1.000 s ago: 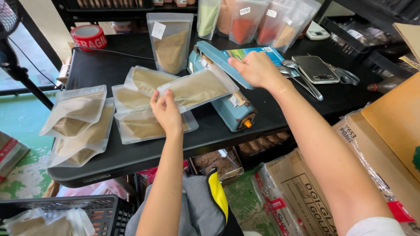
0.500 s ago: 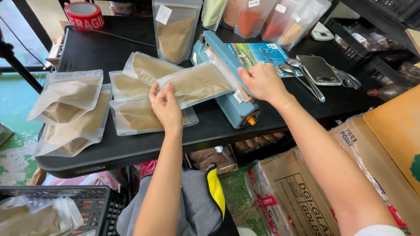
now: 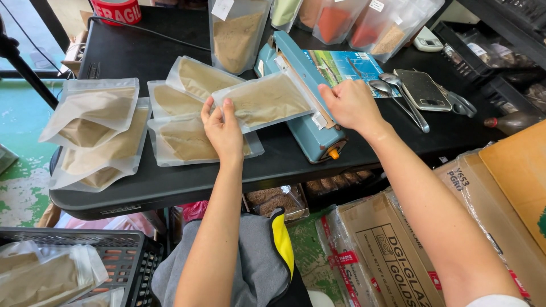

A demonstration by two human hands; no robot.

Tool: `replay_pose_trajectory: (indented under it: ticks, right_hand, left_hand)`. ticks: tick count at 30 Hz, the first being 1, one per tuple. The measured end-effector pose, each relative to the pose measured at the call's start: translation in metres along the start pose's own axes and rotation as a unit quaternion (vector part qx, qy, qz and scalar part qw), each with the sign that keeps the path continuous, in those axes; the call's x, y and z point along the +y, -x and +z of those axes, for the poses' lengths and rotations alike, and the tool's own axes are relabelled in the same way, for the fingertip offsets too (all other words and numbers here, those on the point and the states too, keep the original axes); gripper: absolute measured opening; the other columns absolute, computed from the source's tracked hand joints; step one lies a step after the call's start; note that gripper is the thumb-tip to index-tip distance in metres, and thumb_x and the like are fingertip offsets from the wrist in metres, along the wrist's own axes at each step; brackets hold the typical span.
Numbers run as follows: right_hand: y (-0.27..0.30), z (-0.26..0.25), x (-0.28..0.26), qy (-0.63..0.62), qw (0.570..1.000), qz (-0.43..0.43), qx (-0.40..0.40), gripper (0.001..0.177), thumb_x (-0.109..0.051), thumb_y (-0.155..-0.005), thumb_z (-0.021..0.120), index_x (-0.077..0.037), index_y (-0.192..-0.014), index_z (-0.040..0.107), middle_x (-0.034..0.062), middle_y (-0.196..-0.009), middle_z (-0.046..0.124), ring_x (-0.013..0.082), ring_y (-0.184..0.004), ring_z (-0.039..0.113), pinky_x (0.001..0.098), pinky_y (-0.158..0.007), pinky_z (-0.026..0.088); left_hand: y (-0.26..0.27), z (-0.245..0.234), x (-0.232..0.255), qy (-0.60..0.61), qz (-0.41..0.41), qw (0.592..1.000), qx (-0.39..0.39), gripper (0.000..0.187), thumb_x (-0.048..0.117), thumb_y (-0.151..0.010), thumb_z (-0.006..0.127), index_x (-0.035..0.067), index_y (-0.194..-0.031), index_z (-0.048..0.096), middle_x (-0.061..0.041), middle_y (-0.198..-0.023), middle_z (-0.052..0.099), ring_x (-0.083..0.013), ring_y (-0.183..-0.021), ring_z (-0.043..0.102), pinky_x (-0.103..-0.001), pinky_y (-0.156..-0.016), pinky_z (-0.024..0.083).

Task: The person seals several small bags of brown powder using an impulse sealer and then places the sealed bags into a plastic basket on the floor.

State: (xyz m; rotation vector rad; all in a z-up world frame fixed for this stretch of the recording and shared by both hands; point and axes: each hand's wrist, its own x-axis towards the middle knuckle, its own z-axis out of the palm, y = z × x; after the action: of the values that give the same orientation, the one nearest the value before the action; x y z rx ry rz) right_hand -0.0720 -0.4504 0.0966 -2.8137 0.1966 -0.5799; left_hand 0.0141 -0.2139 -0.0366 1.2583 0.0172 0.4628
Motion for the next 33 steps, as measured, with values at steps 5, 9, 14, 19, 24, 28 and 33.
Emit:
replay_pose_trajectory:
  ticks: [5, 9, 14, 19, 24, 28, 33]
  right_hand:
    - [-0.001, 0.002, 0.001, 0.000, 1.000, 0.002, 0.005, 0.064, -0.036, -0.100, 0.058, -0.009, -0.042, 0.052, 0.0146, -0.038, 0.039, 0.0437, -0.046, 0.051, 0.0420, -0.051, 0.040]
    - [-0.001, 0.001, -0.001, 0.000, 1.000, 0.000, 0.004, 0.062, -0.035, -0.099, 0.058, -0.007, -0.043, 0.053, 0.0174, -0.039, 0.041, 0.0472, -0.048, 0.051, 0.0444, -0.050, 0.040]
    - [0.000, 0.002, -0.002, 0.001, 1.000, -0.002, 0.007, 0.061, -0.033, -0.099, 0.059, -0.009, -0.043, 0.054, 0.0149, -0.038, 0.042, 0.0435, -0.045, 0.051, 0.0420, -0.049, 0.040]
    - [0.005, 0.006, -0.002, 0.019, 1.000, -0.002, 0.013, 0.061, -0.033, -0.100, 0.058, -0.009, -0.044, 0.054, 0.0151, -0.038, 0.042, 0.0447, -0.046, 0.052, 0.0429, -0.049, 0.041]
    - [0.012, 0.015, 0.000, 0.045, 0.997, -0.022, 0.062, 0.062, -0.038, -0.099, 0.060, -0.007, -0.045, 0.052, 0.0185, -0.040, 0.042, 0.0499, -0.055, 0.056, 0.0476, -0.054, 0.047]
    - [0.014, 0.015, 0.000, 0.049, 0.996, -0.024, 0.076, 0.062, -0.037, -0.099, 0.060, -0.007, -0.046, 0.052, 0.0184, -0.041, 0.043, 0.0489, -0.056, 0.057, 0.0470, -0.055, 0.047]
    - [0.023, 0.014, -0.007, 0.045, 0.992, -0.040, 0.115, 0.058, -0.031, -0.100, 0.059, -0.008, -0.047, 0.051, 0.0127, -0.042, 0.044, 0.0422, -0.052, 0.057, 0.0389, -0.052, 0.047]
  left_hand:
    - [0.001, 0.000, 0.000, -0.006, -0.002, 1.000, -0.001, 0.033, 0.029, -0.101, 0.067, 0.005, -0.078, 0.070, -0.015, -0.142, 0.050, -0.0376, -0.133, 0.056, -0.048, -0.115, 0.039]
    - [0.001, 0.000, 0.001, -0.009, -0.012, 1.000, -0.001, 0.031, 0.029, -0.102, 0.067, 0.007, -0.080, 0.072, -0.013, -0.143, 0.049, -0.0359, -0.134, 0.055, -0.047, -0.117, 0.038]
    - [0.002, 0.000, 0.002, -0.004, -0.009, 1.000, -0.002, 0.032, 0.029, -0.102, 0.066, 0.006, -0.080, 0.072, -0.014, -0.143, 0.049, -0.0365, -0.135, 0.054, -0.048, -0.117, 0.038]
    - [0.002, 0.000, 0.001, -0.004, -0.013, 1.000, -0.003, 0.031, 0.029, -0.102, 0.066, 0.006, -0.082, 0.073, -0.013, -0.142, 0.049, -0.0346, -0.135, 0.054, -0.047, -0.117, 0.038]
    - [0.002, -0.001, 0.005, 0.004, -0.015, 1.000, -0.003, 0.029, 0.028, -0.101, 0.067, 0.008, -0.083, 0.075, -0.013, -0.142, 0.049, -0.0348, -0.136, 0.054, -0.048, -0.118, 0.037]
    - [0.000, 0.000, 0.000, 0.005, -0.009, 1.000, -0.004, 0.029, 0.029, -0.101, 0.068, 0.007, -0.083, 0.075, -0.012, -0.141, 0.049, -0.0341, -0.135, 0.053, -0.047, -0.117, 0.037]
    - [0.002, -0.001, 0.005, -0.003, -0.013, 1.000, -0.001, 0.029, 0.027, -0.101, 0.068, 0.006, -0.082, 0.075, -0.014, -0.142, 0.050, -0.0359, -0.136, 0.053, -0.048, -0.118, 0.036]
